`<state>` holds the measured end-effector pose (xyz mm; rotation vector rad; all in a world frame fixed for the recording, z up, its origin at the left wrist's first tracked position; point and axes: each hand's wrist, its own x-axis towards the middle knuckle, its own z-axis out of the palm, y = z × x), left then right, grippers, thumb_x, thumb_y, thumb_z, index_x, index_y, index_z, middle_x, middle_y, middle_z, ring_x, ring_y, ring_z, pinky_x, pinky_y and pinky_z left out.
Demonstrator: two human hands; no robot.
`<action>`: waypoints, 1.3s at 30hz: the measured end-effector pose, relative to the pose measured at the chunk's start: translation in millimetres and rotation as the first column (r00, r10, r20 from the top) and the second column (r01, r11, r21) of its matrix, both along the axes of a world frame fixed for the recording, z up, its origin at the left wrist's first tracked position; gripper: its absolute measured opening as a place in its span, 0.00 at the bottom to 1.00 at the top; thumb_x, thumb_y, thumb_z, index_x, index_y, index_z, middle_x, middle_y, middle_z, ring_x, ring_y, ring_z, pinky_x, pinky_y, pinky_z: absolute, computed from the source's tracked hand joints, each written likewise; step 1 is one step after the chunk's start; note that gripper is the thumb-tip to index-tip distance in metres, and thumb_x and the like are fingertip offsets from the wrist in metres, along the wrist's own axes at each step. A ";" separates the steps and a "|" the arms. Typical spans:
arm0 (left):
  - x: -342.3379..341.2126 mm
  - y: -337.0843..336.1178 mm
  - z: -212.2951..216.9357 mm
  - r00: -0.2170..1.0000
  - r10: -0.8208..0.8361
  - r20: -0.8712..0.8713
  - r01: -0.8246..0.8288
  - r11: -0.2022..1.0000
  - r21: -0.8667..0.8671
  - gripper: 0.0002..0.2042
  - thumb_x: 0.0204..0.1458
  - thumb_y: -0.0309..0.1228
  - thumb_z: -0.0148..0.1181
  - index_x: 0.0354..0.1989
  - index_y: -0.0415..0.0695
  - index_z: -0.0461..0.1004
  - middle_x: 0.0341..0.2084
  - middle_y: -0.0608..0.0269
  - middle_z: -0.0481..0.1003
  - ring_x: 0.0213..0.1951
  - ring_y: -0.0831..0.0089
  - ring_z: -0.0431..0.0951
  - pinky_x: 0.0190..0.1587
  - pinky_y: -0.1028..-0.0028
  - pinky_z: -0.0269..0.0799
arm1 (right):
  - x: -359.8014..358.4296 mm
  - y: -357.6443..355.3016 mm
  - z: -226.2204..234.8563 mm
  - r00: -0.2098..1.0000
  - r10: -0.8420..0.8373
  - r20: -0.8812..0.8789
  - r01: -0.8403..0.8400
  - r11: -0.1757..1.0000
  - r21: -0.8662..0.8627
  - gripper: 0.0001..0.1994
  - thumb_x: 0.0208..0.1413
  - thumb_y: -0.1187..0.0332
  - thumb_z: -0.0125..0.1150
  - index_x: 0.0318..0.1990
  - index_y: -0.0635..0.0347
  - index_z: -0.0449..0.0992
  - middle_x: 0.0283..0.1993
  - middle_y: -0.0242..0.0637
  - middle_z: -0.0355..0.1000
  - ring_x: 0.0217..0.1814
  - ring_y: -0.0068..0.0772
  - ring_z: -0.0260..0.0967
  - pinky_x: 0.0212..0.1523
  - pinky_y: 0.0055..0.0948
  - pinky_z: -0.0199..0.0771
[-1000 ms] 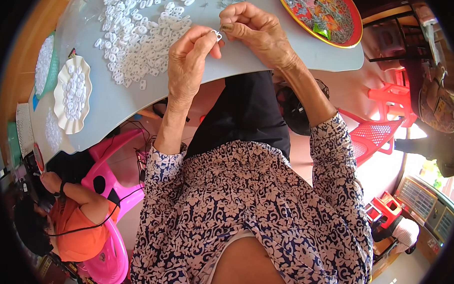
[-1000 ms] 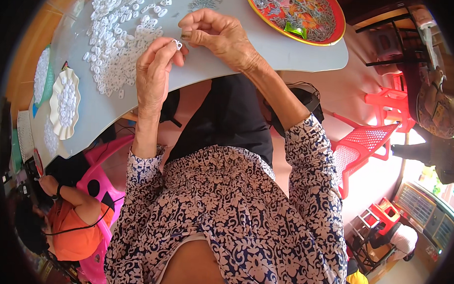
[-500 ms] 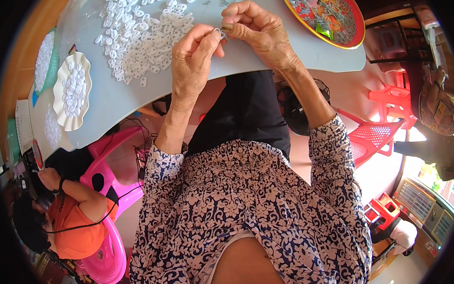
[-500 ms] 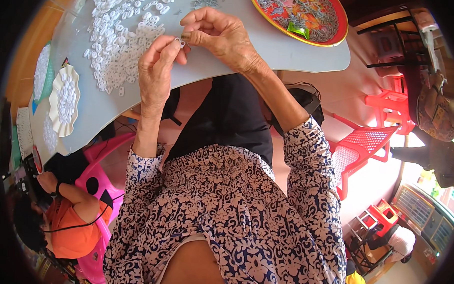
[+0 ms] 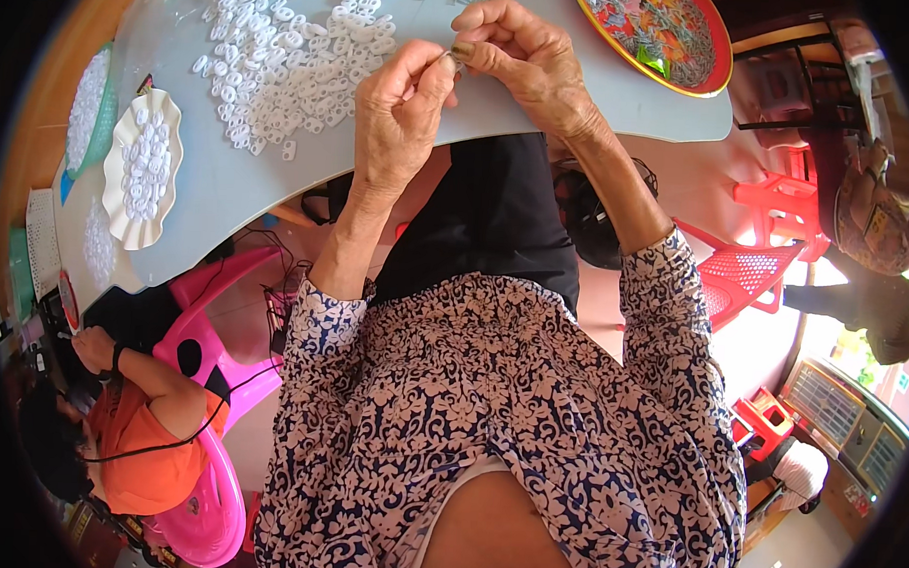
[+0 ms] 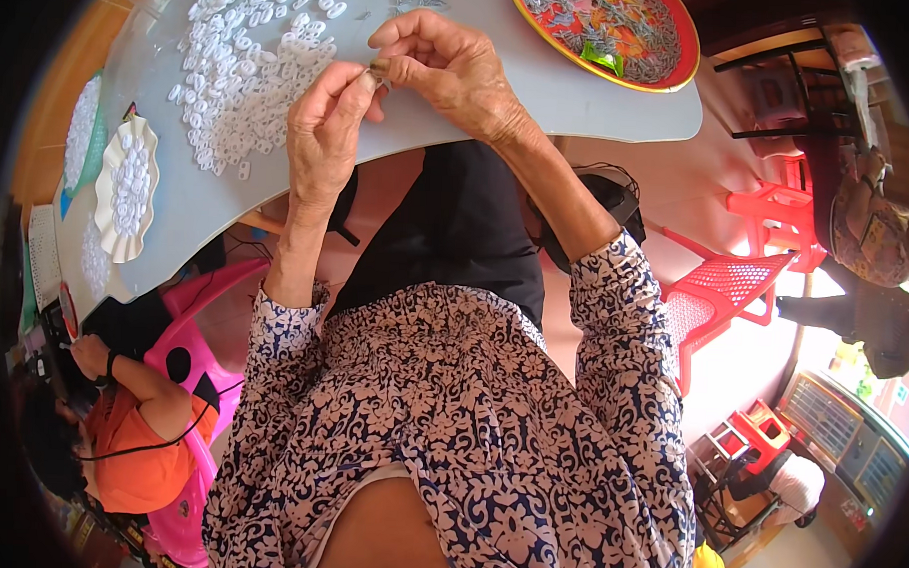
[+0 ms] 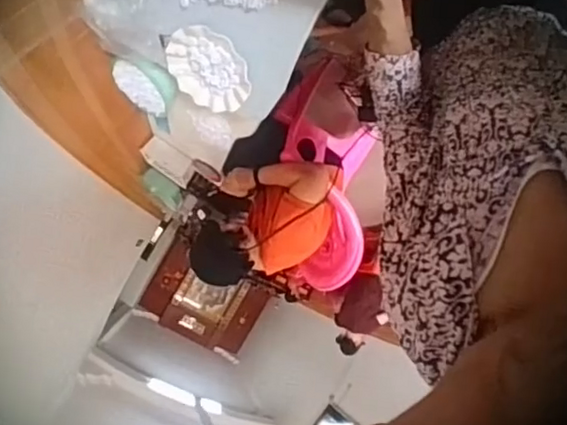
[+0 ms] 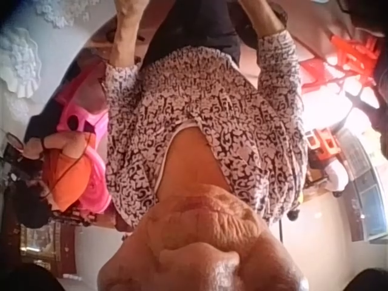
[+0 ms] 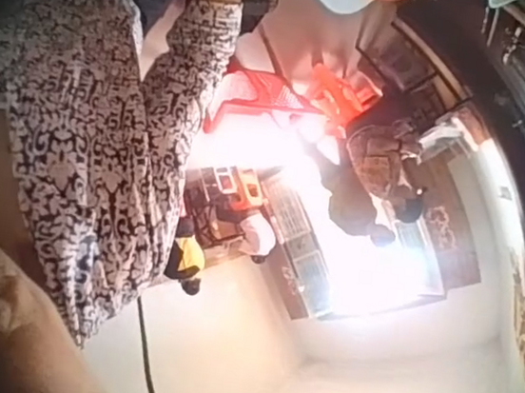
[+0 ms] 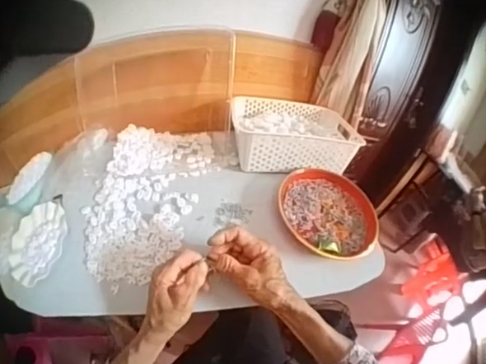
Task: Manually assembling small white plastic components by inserting metal pins or rings.
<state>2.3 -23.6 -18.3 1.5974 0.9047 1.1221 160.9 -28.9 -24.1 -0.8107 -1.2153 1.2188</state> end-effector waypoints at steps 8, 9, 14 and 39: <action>-5.3 6.1 -6.3 0.985 -0.086 0.151 0.105 0.988 -0.117 0.09 0.55 0.32 0.55 0.29 0.38 0.72 0.18 0.72 0.70 0.23 0.86 0.65 0.26 0.84 0.60 | 1.0 -2.3 6.6 0.984 -0.014 0.179 0.021 0.999 -0.035 0.10 0.56 0.66 0.60 0.34 0.65 0.75 0.27 0.27 0.72 0.30 0.15 0.64 0.33 0.17 0.67; -6.1 6.2 -6.7 0.985 -0.087 0.152 0.106 0.987 -0.119 0.09 0.55 0.32 0.55 0.29 0.38 0.72 0.18 0.72 0.70 0.23 0.86 0.65 0.26 0.84 0.60 | 1.5 -2.4 6.6 0.979 -0.011 0.204 0.022 0.999 -0.049 0.10 0.56 0.65 0.60 0.34 0.65 0.75 0.27 0.28 0.72 0.29 0.15 0.64 0.32 0.17 0.67; -1.6 2.5 -3.6 0.974 -0.082 0.212 0.105 0.990 -0.099 0.08 0.54 0.30 0.56 0.30 0.38 0.72 0.19 0.71 0.71 0.25 0.86 0.69 0.28 0.85 0.62 | -2.2 -3.4 8.2 0.987 -0.019 0.162 0.029 0.998 -0.062 0.12 0.56 0.63 0.60 0.33 0.64 0.74 0.26 0.28 0.70 0.28 0.14 0.63 0.29 0.16 0.64; -2.4 2.4 -3.7 0.984 -0.049 0.171 0.067 0.993 -0.101 0.07 0.55 0.29 0.54 0.30 0.39 0.73 0.20 0.71 0.72 0.24 0.88 0.64 0.27 0.85 0.60 | -5.8 -3.9 7.6 0.970 -0.113 0.215 0.118 0.993 -0.011 0.11 0.57 0.64 0.58 0.33 0.64 0.76 0.23 0.25 0.69 0.26 0.13 0.61 0.26 0.16 0.62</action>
